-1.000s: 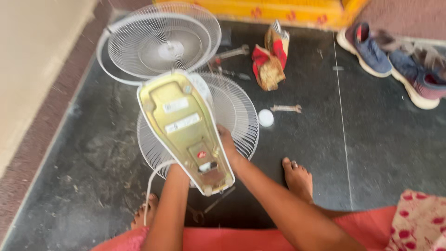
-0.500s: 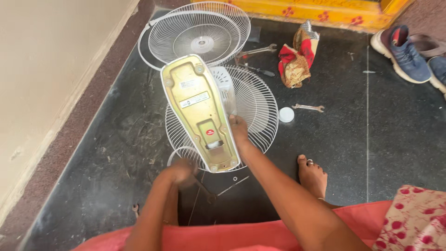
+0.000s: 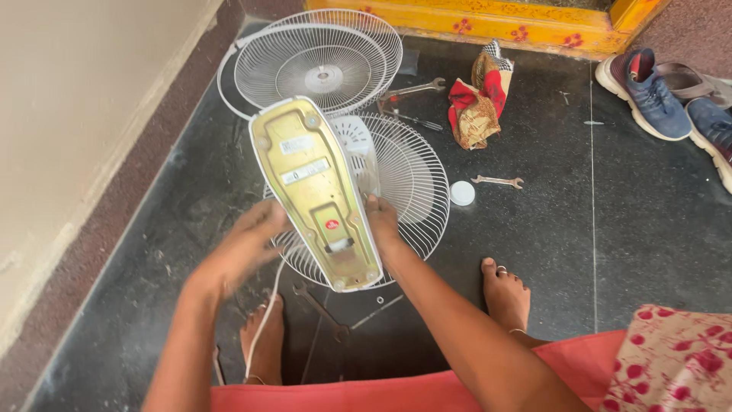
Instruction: The person assembles a white pedestal fan by attaching the motor housing to the front grille, securing the rear grille, and tightening the central nut. The person then wipes the fan's motor housing with a cloth.
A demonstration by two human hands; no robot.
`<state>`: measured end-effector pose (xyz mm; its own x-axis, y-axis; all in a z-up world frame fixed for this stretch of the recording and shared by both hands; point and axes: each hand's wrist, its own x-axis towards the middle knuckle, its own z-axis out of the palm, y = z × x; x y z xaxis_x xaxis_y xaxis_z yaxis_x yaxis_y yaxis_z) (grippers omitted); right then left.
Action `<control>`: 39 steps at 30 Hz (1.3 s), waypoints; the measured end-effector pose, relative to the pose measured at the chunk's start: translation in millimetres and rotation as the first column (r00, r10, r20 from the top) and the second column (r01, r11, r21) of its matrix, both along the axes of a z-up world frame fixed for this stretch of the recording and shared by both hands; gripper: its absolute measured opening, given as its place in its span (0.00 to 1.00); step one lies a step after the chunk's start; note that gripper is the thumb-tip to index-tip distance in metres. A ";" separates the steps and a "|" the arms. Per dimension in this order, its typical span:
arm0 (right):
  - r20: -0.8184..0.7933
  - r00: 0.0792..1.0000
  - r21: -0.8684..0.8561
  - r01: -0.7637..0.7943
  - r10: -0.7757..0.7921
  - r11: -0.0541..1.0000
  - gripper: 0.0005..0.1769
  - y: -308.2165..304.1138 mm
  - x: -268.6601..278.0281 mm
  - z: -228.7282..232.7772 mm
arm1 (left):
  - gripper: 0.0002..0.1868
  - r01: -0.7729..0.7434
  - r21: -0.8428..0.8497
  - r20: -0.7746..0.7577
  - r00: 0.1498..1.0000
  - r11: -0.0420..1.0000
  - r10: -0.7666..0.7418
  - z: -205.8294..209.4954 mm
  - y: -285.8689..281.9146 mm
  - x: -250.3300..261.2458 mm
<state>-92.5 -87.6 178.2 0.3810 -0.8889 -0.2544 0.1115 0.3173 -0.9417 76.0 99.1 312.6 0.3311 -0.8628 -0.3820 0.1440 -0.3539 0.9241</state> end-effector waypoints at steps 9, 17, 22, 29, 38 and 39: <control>-0.015 0.996 0.117 -0.081 0.083 0.990 0.23 17.4 -23.3 22.4 | 0.44 -0.052 -0.196 -0.373 0.928 0.979 -0.026 -23.6 -40.6 -80.0; -0.025 0.963 0.112 -0.265 0.269 0.958 0.18 -26.5 -43.9 16.2 | 0.39 -0.062 -0.337 -0.253 0.967 0.940 -0.027 -10.0 -71.3 -85.5; -0.359 0.931 -0.359 -0.065 -0.074 0.931 0.06 -85.3 -67.3 83.4 | 0.36 -0.093 -0.340 -0.213 0.977 0.936 0.020 -5.7 -92.8 -90.1; -0.247 0.955 -0.534 -0.274 0.163 0.800 0.11 -46.4 -69.1 210.3 | 0.36 -0.022 -0.201 -0.178 0.984 0.979 -0.015 9.2 -108.1 -78.3; -0.374 0.915 -0.859 -0.281 -0.150 0.429 0.06 37.8 -24.4 198.3 | 0.31 -0.060 -0.078 -0.152 0.987 0.995 0.048 13.3 -114.2 -69.3; -0.367 0.902 -0.905 -0.288 -0.229 0.314 0.05 38.9 -23.8 196.2 | 0.32 -0.087 -0.117 -0.304 0.951 0.989 0.047 13.8 -113.4 -64.3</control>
